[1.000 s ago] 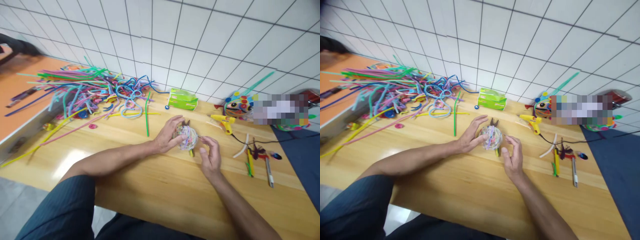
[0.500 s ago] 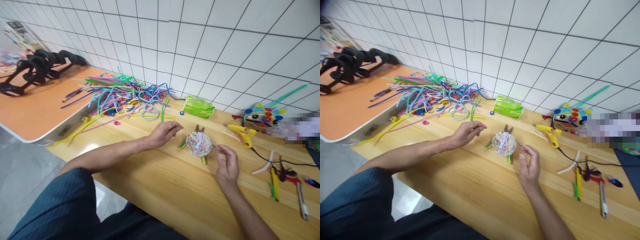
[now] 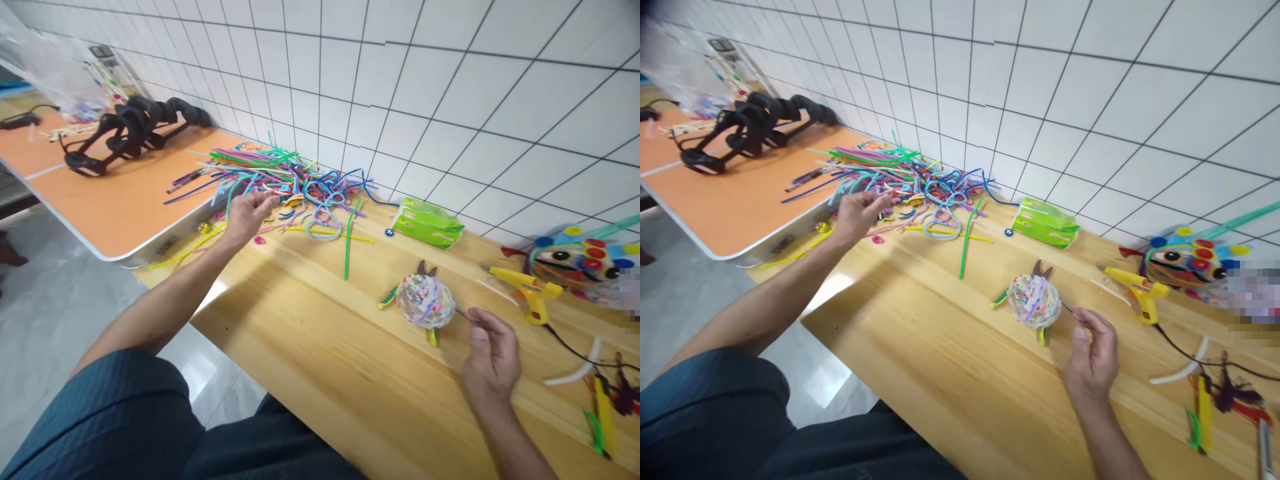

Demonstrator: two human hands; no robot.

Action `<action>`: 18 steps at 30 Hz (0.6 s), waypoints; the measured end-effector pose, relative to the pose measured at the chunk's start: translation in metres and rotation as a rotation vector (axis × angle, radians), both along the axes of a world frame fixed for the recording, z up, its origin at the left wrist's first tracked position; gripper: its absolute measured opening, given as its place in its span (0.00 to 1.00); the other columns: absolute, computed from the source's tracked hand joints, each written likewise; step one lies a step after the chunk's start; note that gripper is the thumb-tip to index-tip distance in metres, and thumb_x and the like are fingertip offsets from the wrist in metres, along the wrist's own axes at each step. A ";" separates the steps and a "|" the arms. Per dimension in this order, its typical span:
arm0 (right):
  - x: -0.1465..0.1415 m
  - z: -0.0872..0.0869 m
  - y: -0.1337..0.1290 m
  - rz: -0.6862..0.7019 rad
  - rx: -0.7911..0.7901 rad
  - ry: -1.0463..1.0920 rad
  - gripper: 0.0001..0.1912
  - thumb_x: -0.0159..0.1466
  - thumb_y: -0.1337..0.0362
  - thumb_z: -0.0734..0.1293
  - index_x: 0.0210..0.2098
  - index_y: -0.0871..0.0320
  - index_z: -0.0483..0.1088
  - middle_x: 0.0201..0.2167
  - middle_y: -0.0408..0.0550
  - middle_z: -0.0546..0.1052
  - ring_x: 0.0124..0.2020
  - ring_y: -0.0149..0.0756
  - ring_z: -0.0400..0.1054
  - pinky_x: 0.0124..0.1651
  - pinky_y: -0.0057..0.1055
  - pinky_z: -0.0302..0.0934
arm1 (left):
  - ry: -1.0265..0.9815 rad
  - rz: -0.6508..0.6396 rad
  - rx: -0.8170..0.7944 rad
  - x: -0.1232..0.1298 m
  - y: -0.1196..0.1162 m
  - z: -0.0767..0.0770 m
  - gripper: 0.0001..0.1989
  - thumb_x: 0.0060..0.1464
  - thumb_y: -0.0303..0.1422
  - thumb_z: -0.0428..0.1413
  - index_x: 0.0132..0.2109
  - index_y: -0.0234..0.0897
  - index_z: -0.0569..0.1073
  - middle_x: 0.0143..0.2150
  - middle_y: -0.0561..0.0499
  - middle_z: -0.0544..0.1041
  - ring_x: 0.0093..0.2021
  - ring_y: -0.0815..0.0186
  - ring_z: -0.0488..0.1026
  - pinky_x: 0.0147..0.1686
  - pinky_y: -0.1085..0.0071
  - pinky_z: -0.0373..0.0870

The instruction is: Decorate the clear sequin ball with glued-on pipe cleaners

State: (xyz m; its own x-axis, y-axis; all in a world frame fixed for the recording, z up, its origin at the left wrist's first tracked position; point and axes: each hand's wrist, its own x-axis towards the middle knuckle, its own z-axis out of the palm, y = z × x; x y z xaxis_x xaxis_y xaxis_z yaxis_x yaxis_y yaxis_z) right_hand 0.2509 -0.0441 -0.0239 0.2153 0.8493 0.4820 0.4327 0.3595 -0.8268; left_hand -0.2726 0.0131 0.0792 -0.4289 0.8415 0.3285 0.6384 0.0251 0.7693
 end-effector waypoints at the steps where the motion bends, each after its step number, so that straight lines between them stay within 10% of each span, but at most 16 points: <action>1: -0.002 0.001 0.000 0.000 -0.005 0.010 0.20 0.71 0.48 0.69 0.54 0.55 0.75 0.50 0.56 0.79 0.52 0.53 0.74 0.63 0.67 0.62 | 0.026 0.063 0.019 -0.014 0.002 0.005 0.20 0.59 0.47 0.61 0.26 0.38 0.70 0.22 0.57 0.62 0.25 0.70 0.56 0.27 0.70 0.53; 18: -0.012 0.012 0.001 -0.045 -0.089 0.107 0.23 0.67 0.44 0.71 0.50 0.56 0.75 0.47 0.53 0.78 0.48 0.50 0.73 0.63 0.63 0.61 | 0.213 0.303 -0.143 -0.117 0.036 0.042 0.09 0.58 0.35 0.61 0.37 0.33 0.81 0.25 0.56 0.71 0.30 0.70 0.62 0.33 0.73 0.59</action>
State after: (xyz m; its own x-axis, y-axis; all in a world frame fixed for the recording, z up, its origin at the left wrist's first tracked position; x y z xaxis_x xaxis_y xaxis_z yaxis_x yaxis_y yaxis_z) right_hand 0.2391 -0.0428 -0.0121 0.3006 0.8760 0.3772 0.3540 0.2647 -0.8970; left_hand -0.3895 0.0487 0.1211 -0.5995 0.7312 0.3257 0.7305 0.3336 0.5958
